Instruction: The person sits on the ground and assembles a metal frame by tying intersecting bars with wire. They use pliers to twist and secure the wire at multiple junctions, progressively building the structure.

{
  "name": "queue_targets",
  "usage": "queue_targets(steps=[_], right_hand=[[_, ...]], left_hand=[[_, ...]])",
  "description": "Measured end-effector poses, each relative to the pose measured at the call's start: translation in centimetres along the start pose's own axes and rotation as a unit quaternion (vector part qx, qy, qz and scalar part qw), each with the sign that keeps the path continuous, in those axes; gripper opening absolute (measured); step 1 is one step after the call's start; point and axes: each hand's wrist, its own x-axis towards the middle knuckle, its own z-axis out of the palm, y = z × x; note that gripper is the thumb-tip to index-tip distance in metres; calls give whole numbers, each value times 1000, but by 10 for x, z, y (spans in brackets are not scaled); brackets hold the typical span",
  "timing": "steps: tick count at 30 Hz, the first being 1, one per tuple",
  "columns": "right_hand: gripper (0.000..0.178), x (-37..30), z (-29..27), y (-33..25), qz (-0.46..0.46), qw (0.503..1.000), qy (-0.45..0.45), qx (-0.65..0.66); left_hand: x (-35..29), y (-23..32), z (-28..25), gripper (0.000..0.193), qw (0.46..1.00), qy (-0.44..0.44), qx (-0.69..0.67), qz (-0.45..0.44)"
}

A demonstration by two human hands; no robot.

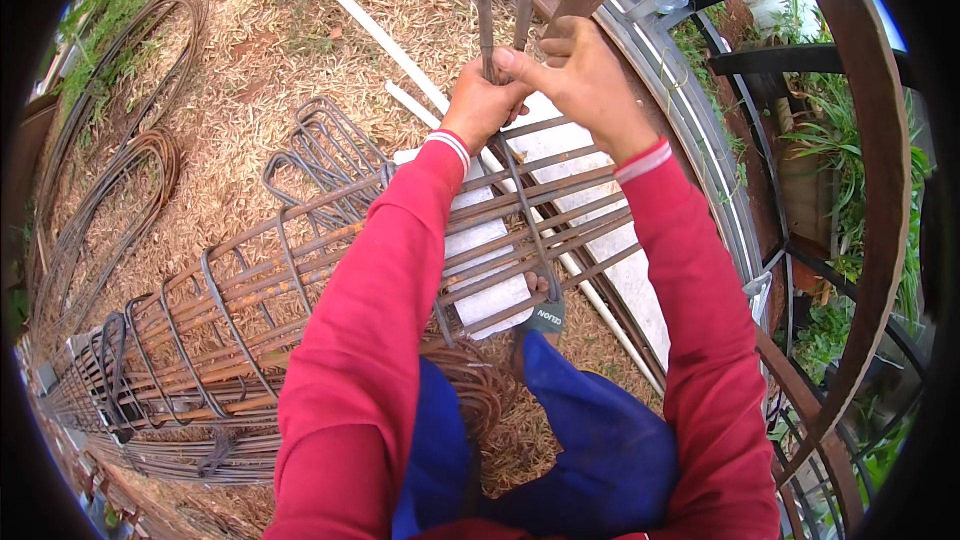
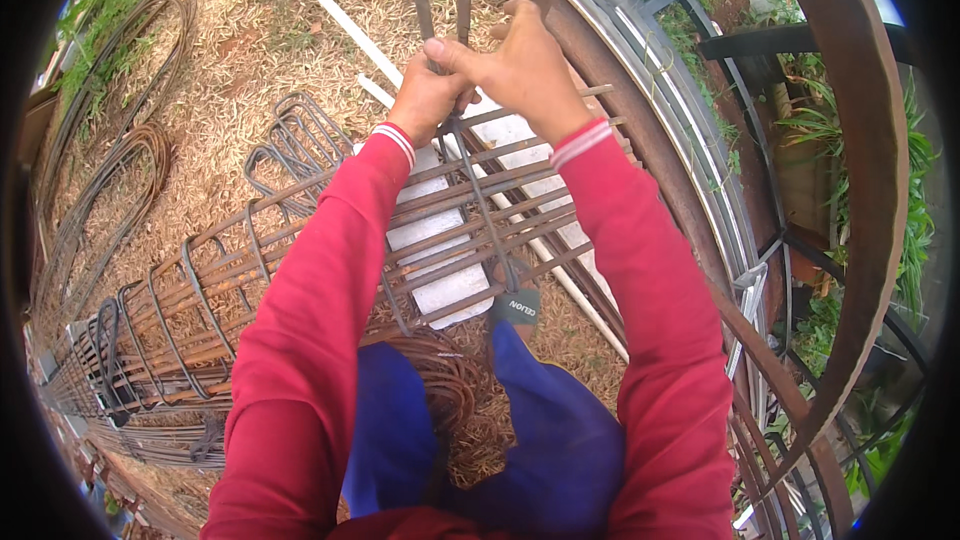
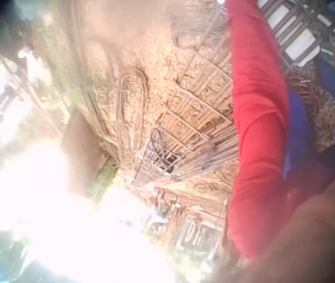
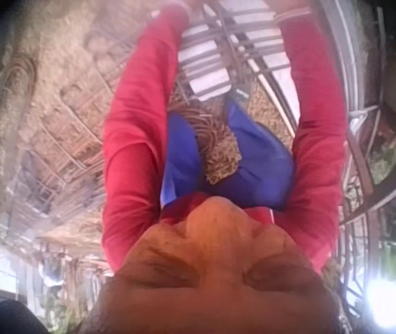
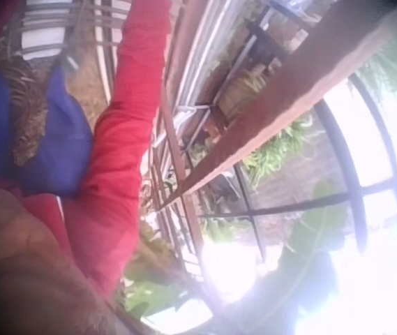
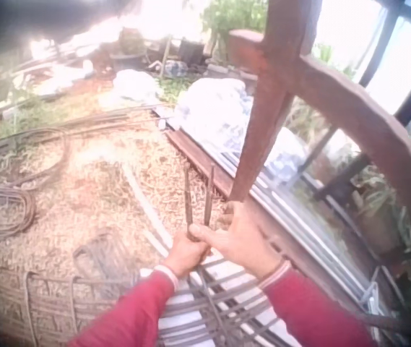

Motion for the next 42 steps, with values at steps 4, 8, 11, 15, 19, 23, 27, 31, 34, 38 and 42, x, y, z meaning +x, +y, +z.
queue_targets(steps=[4,8,11,15,19,23,27,31,34,38,42], right_hand=[[43,58,4,34,79,892,-274,351],[33,76,19,31,47,899,-223,375],[26,75,49,19,51,949,-63,304],[24,79,62,18,134,946,177,235],[32,77,57,23,121,933,150,304],[53,73,67,10,66,963,256,47],[53,74,48,17,60,971,-59,224],[42,83,31,36,24,854,-224,470],[37,92,26,39,38,857,-271,436],[29,87,40,35,17,924,-123,361],[29,73,38,44,34,907,-54,416]], left_hand=[[6,4,-4,26,997,-74,-3,-16],[11,14,-12,31,989,-139,3,-59],[6,20,-12,27,992,-109,35,-55],[0,24,-1,32,997,-59,44,-25],[7,31,-3,37,990,-93,88,-55],[3,29,-1,38,992,-56,117,0],[5,29,-8,27,988,-53,135,-50],[16,27,-21,20,988,-135,7,-77],[25,26,-24,21,976,-194,27,-94],[24,25,-31,24,976,-191,33,-100],[15,17,-29,25,982,-168,20,-81]])
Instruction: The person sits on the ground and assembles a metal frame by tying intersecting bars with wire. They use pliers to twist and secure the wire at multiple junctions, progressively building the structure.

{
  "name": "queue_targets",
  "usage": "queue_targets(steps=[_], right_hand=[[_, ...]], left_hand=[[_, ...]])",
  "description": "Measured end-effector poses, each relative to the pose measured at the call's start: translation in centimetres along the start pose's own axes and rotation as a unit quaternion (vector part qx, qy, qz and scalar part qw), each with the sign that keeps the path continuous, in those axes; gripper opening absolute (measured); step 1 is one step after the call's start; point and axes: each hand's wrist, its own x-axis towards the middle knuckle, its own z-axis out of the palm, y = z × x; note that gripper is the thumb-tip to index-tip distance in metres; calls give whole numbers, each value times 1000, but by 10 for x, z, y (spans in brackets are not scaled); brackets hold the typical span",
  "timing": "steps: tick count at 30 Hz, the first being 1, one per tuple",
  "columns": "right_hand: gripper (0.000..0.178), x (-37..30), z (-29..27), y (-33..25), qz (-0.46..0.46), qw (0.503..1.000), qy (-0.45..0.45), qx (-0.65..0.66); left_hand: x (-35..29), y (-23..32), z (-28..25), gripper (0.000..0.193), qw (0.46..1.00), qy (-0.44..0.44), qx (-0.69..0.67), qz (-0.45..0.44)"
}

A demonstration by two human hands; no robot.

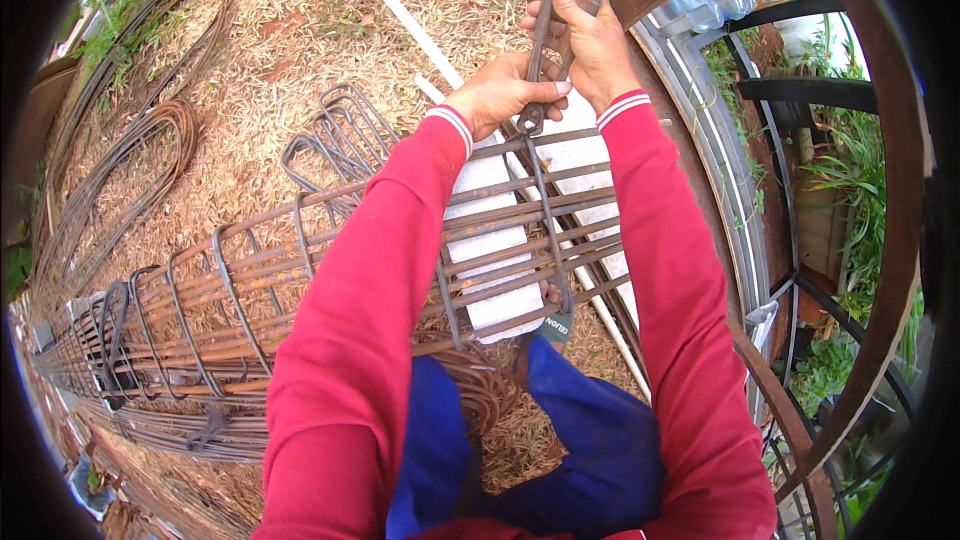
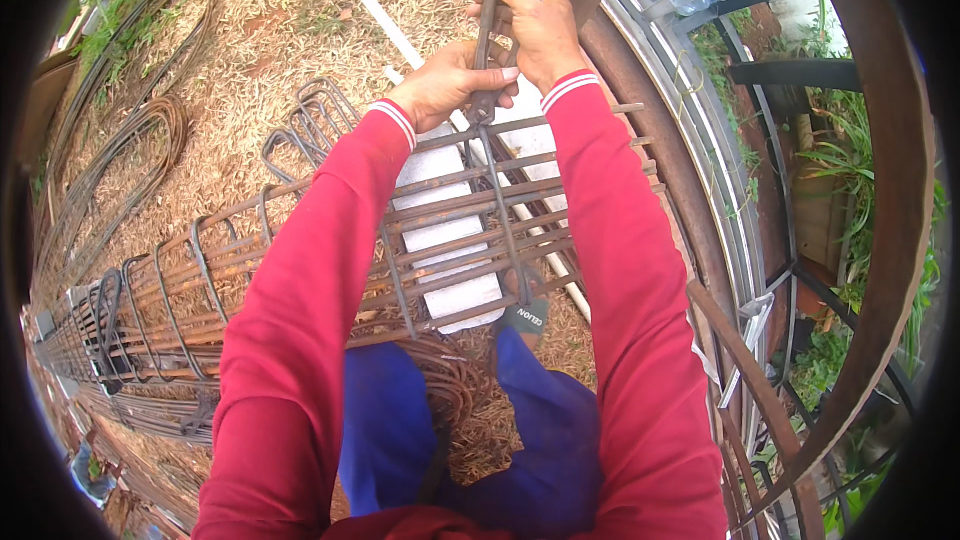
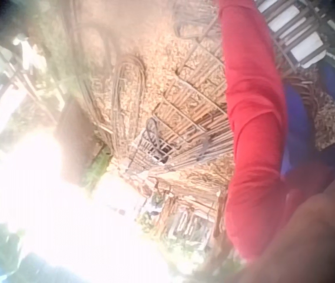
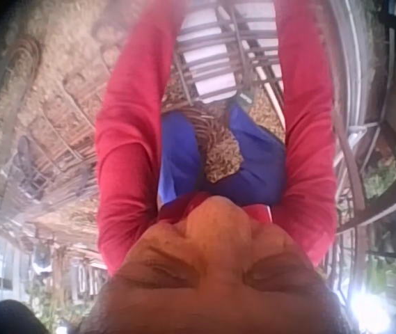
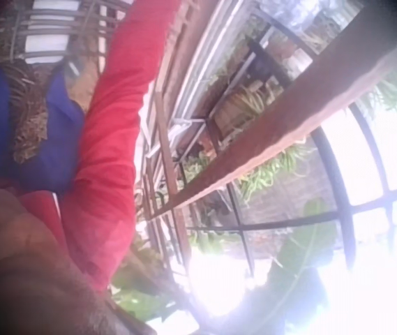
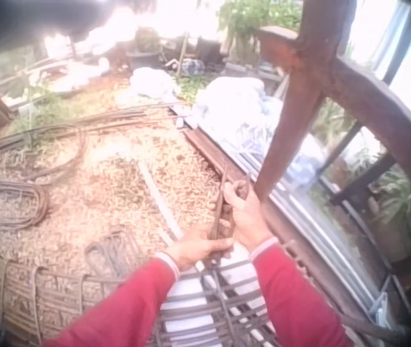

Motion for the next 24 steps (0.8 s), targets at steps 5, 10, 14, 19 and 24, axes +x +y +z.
queue_targets(steps=[5,10,14,19,24], right_hand=[[39,-7,-23,-11,53,976,-154,148],[38,-12,-26,-10,43,972,-180,145],[35,-7,-25,-4,76,982,-108,133],[33,-2,-18,-16,127,967,-198,96],[37,0,24,-13,129,986,-101,-41]], left_hand=[[2,-6,6,26,999,-25,-14,34],[2,-4,3,27,999,-41,1,27],[7,-5,7,25,998,-31,-49,10],[8,1,2,30,995,-58,-80,-15],[-5,0,-5,56,995,-17,-99,8]])
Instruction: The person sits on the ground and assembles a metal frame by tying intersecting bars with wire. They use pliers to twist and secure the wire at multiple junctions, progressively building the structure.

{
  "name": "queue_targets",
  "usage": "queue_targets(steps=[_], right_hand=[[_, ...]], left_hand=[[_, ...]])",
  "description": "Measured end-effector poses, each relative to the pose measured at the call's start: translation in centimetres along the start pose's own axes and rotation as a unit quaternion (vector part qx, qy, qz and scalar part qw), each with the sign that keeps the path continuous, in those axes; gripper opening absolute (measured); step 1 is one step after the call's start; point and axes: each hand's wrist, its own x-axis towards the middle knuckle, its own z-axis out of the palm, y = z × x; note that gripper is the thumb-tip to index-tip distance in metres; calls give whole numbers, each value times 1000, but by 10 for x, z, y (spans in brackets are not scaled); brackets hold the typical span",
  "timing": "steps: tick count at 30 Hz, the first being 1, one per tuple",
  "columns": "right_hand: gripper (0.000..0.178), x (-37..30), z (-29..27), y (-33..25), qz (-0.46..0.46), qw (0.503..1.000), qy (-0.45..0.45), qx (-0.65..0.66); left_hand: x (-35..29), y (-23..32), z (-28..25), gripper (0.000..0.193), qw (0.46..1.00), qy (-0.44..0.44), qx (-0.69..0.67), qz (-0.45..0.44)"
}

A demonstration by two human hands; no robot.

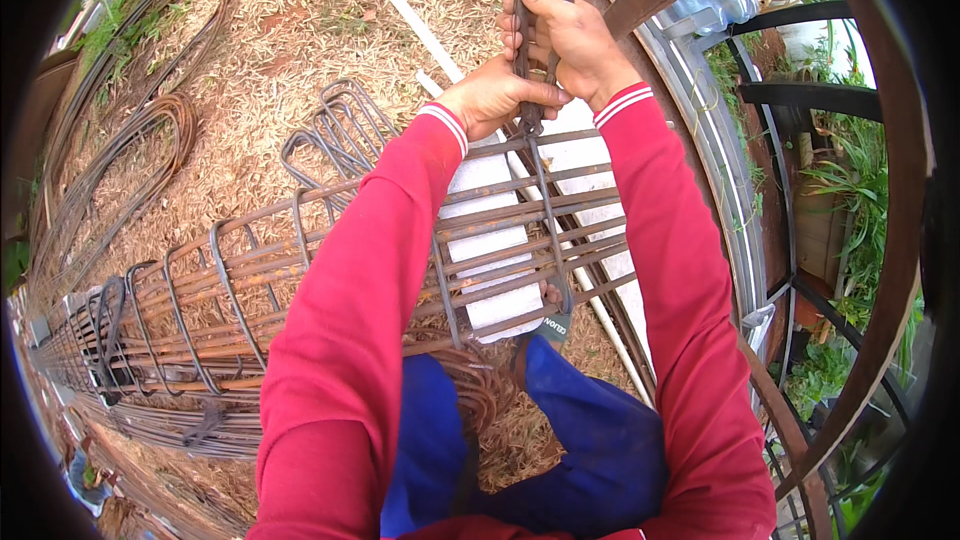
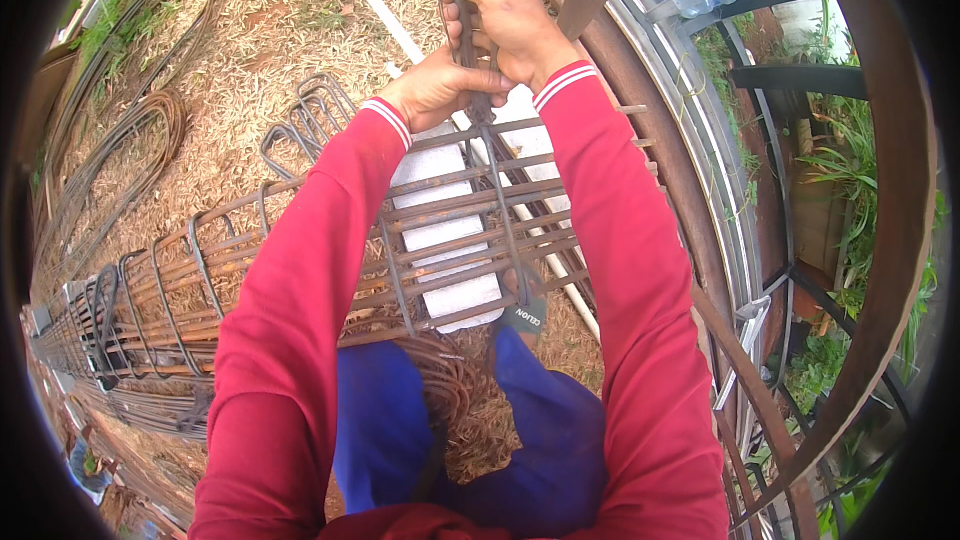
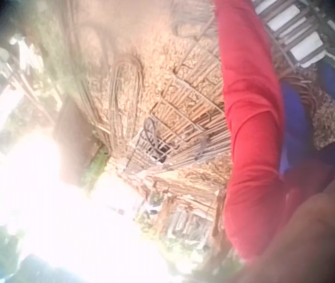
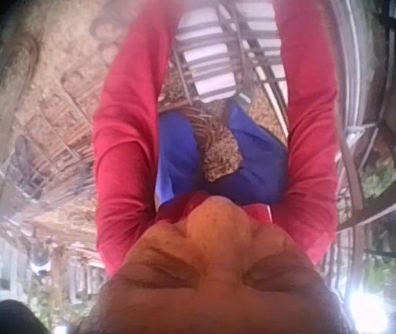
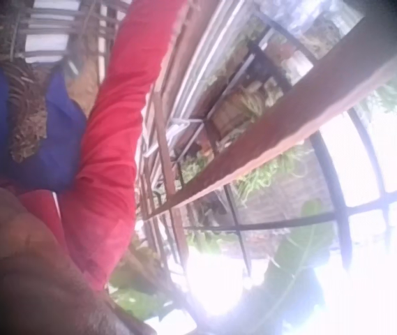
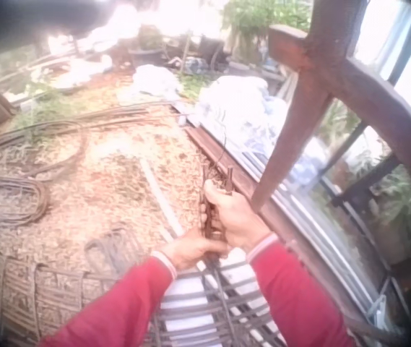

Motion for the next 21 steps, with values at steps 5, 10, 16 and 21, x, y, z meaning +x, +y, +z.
queue_targets(steps=[5,10,16,21], right_hand=[[44,39,25,12,61,963,256,-64],[62,44,16,14,79,981,159,-82],[65,29,3,11,-99,979,102,-146],[29,65,19,28,40,951,137,-274]], left_hand=[[1,-7,14,52,985,171,25,6],[16,-3,25,20,972,230,42,-37],[19,-1,23,18,975,169,133,-55],[21,-9,29,22,953,296,59,-27]])
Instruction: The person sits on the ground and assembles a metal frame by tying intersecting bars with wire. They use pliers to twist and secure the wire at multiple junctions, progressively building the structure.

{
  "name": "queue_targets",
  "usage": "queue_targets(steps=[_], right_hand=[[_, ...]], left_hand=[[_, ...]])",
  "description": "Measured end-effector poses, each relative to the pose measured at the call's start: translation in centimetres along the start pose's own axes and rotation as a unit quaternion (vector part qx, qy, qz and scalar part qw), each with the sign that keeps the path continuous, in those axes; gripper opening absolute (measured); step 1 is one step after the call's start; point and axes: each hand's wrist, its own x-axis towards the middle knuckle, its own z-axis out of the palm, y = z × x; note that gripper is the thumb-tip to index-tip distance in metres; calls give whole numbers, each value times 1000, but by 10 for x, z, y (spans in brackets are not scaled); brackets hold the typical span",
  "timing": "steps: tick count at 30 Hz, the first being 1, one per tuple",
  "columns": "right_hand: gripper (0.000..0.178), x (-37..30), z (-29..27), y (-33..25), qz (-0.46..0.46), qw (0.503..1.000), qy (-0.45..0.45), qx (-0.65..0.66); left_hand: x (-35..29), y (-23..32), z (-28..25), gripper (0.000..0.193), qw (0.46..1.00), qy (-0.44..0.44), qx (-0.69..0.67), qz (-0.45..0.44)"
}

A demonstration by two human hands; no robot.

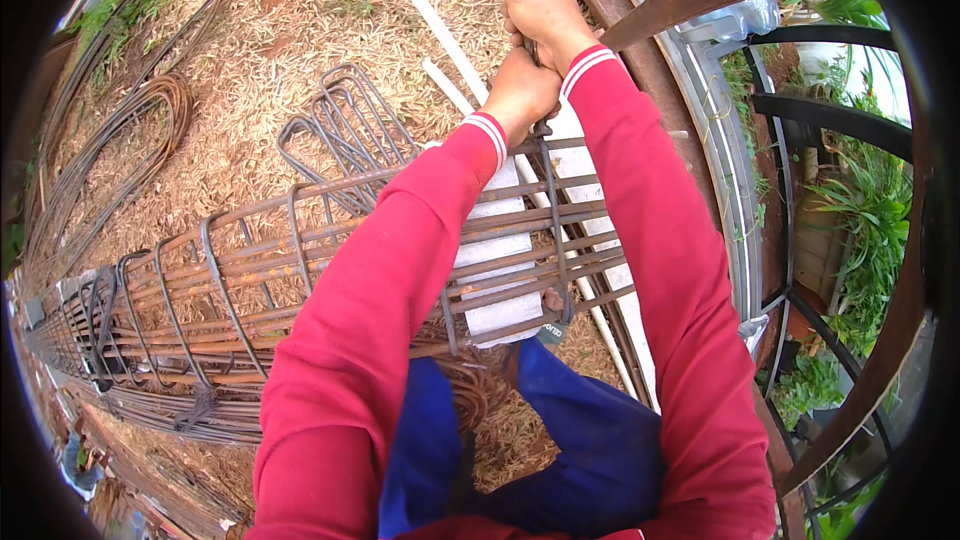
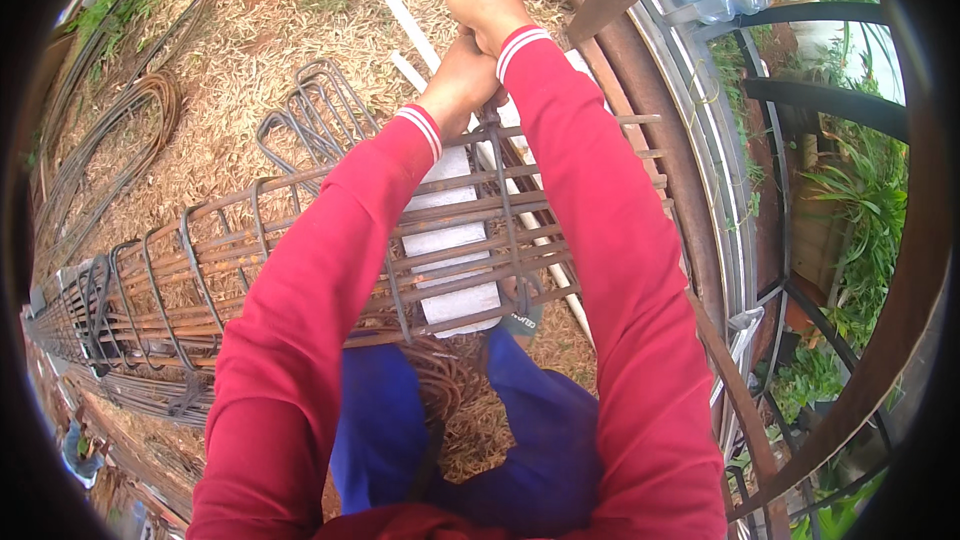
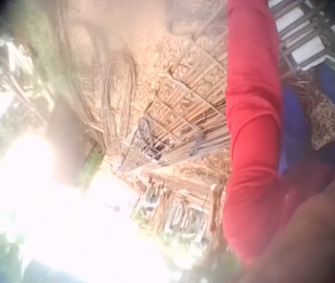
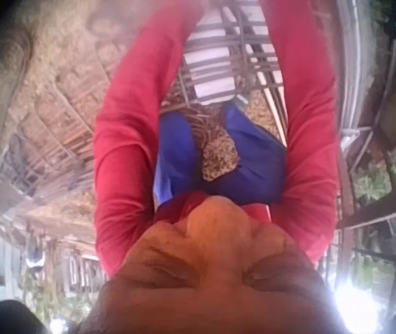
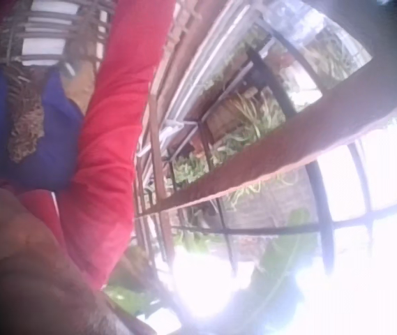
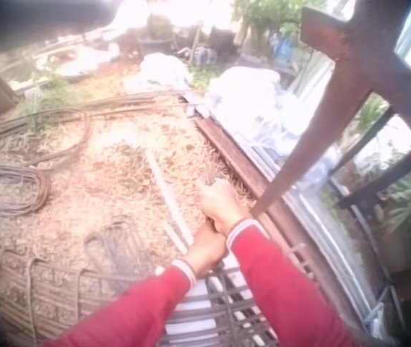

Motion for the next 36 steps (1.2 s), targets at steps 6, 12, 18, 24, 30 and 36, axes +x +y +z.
queue_targets(steps=[6,12,18,24,30,36], right_hand=[[22,24,7,12,160,985,-50,40],[25,37,12,34,174,981,-63,54],[37,29,4,26,165,984,-29,59],[44,-4,-39,18,-68,932,-184,303],[34,-19,-62,-6,-125,861,-380,315],[23,-74,-40,-20,-159,967,6,200]], left_hand=[[16,-1,-4,12,991,-24,-45,-123],[25,-14,-1,14,985,-1,-75,-153],[24,-14,-3,9,988,-23,-72,-137],[27,-16,-31,10,934,-284,-201,-77],[22,-4,-38,20,914,-397,-80,-7],[-14,11,-36,43,943,-308,-28,124]])
